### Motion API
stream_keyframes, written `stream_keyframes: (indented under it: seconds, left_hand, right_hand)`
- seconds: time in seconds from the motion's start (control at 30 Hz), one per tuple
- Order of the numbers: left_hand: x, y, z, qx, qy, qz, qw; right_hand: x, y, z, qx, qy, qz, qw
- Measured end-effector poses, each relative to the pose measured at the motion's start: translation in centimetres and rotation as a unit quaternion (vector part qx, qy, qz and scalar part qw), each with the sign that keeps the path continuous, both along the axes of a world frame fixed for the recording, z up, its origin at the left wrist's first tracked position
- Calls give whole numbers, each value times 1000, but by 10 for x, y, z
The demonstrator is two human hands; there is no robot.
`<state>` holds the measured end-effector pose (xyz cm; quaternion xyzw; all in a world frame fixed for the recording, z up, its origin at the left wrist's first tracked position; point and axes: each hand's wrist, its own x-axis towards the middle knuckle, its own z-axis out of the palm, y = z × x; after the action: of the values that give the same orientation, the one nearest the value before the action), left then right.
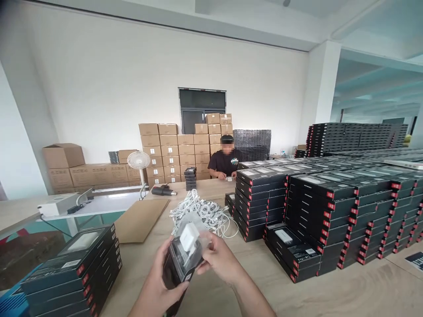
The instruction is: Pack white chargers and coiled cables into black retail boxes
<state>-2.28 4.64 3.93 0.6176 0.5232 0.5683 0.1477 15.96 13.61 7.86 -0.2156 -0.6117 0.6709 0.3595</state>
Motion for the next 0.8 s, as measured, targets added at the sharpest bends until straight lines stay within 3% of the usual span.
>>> stream_keyframes:
  seconds: [0.13, 0.23, 0.3, 0.43, 0.63, 0.8]
  left_hand:
    - [11, 17, -41, 50, -115, 78, 989]
    - [14, 15, -57, 38, -153, 102, 982]
    - [13, 8, -57, 15, -161, 98, 982]
    - [8, -3, -41, -11, -161, 61, 985]
    - [-1, -5, -29, 19, -48, 54, 997]
    - [-13, -15, -25, 20, 33, 65, 997]
  right_hand:
    - [-19, 8, -5, 79, -2, -69, 995]
    - [-24, 9, -12, 129, -35, -89, 987]
    - [-23, 9, -16, 139, -42, -93, 985]
    - [-19, 17, -21, 108, -16, -113, 988]
    - [-13, 19, -35, 42, 103, -146, 983]
    - [-2, 0, -46, 154, 58, -123, 979]
